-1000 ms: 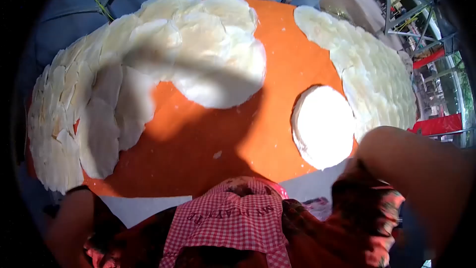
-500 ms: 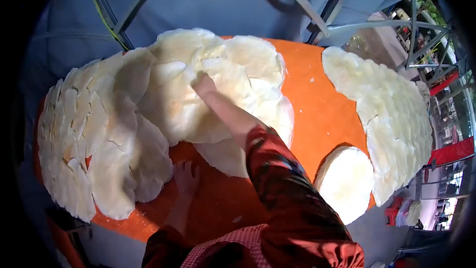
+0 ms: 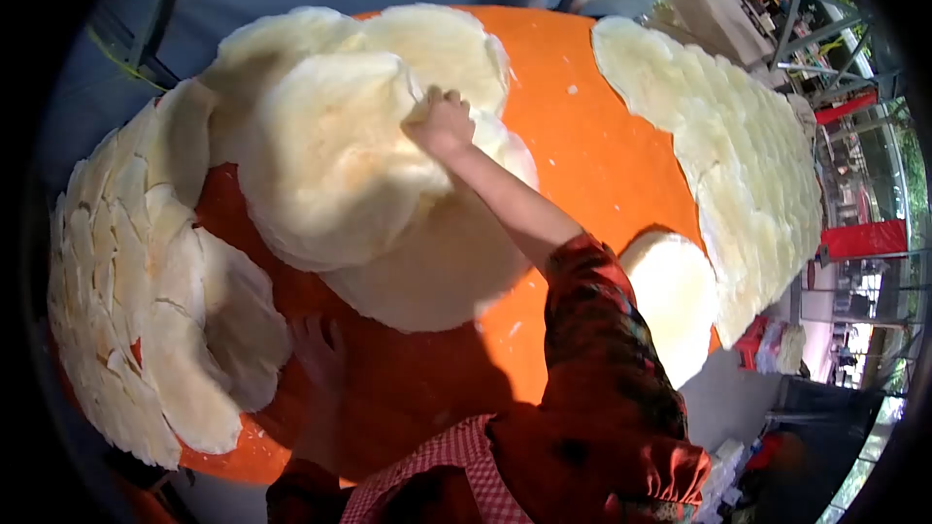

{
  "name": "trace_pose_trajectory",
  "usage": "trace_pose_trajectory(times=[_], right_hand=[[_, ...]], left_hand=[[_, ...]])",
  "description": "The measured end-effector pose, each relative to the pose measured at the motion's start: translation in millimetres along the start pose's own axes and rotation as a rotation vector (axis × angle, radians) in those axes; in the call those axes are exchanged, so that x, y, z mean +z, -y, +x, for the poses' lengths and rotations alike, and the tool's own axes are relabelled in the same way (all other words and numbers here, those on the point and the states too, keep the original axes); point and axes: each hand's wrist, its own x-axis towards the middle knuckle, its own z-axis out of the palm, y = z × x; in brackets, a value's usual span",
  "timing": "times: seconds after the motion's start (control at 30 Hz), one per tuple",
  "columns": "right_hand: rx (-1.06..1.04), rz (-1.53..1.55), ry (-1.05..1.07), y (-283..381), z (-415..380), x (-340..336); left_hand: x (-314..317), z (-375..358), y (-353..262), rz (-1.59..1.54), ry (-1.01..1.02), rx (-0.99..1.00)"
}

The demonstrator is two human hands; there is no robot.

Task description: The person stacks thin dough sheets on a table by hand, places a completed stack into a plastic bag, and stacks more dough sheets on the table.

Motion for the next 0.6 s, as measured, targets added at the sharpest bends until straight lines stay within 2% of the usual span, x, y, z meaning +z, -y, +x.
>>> trace_pose_trajectory(times=[0.07,0.13,0.17,0.2,0.3,0.37,0.43,0.5,0.57,0.6], right_hand=[[0.026,-0.091,-0.191,-4,-1,-3],[0.154,0.092,-0.024,0,8,-11],[0.111,0.102,0.054,-4,13,-11],[0.055,0.321,0.271,-21,29,-1],[0.234,0.62,0.399,19,-5,-58],[0.183,0.807,0.382,6,-24,-94],[0.305,0.746,0.348,-17,-57,-134],[0.283,0.394,0.211,-79,-71,-116],[0.271,0.344,0.157,-128,-82,-95],[0.259,0.323,0.121,-132,-83,-94]], left_hand=[[-1,1,-4,-0.015,0.032,-0.024],[4,1,0,0.001,0.002,0.024],[5,-2,0,0.008,-0.011,0.047],[7,-4,0,0.007,-0.001,0.041],[9,-4,2,0.009,-0.002,0.041],[9,-4,4,0.004,-0.013,0.053],[9,-4,7,0.053,0.007,0.058],[10,-3,2,0.064,0.004,0.038],[4,-3,-2,0.043,0.004,0.023],[6,-2,1,0.033,0.01,0.028]])
